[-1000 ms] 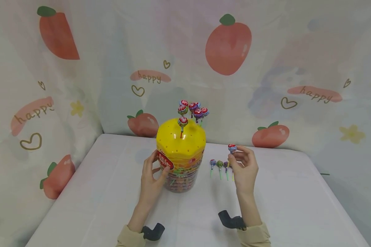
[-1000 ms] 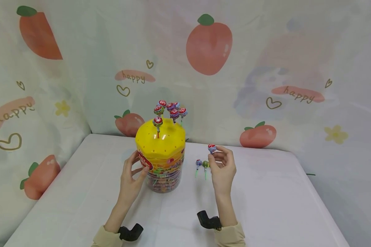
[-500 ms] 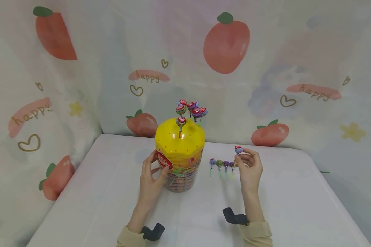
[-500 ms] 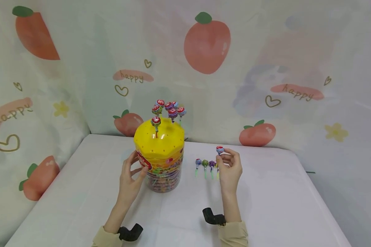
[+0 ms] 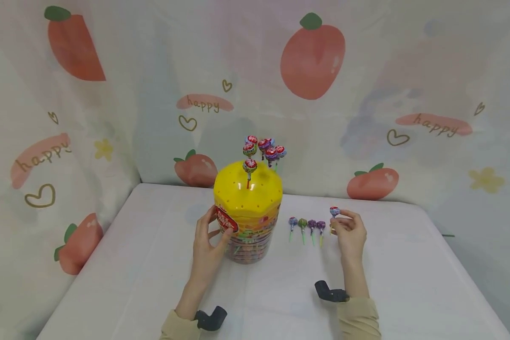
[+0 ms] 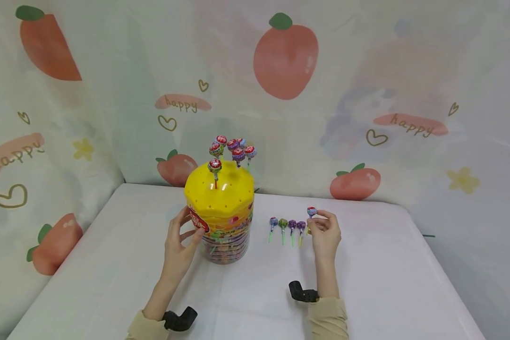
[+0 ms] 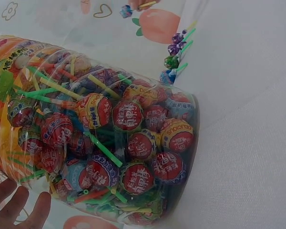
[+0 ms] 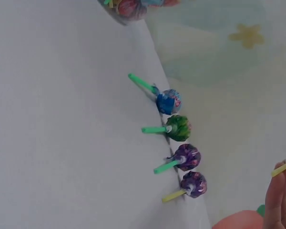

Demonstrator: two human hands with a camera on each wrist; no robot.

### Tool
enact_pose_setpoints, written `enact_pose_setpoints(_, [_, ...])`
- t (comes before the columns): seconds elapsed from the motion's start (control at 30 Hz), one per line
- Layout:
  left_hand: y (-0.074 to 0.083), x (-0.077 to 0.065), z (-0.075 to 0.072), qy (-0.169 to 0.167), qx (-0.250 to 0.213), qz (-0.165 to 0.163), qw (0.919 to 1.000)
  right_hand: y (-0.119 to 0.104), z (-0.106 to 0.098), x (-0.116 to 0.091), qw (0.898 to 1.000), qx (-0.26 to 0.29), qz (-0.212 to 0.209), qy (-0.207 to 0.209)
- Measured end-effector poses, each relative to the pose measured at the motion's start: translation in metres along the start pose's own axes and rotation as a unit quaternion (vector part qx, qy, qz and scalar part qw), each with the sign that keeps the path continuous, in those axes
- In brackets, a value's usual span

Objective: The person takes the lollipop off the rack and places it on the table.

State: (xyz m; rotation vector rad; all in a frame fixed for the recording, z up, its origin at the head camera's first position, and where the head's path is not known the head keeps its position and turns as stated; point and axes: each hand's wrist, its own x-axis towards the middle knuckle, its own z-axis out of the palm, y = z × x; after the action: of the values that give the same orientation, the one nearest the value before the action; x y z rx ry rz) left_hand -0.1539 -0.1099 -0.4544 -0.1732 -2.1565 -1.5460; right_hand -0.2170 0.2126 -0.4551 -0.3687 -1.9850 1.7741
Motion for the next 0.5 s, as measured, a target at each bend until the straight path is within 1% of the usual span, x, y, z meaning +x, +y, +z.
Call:
enact_pose_setpoints(0.23, [0.001,0.001,0.0,0.001,0.004,0.002,1.0,0.014,-0.005,0.01,0.999,-0.048,0.025,-0.004])
enact_pose_setpoints(0.5, [0.001,0.001,-0.001,-0.003,0.0,-0.001,1.0,0.033,-0.01,0.017,0.995,-0.077,0.056,-0.017])
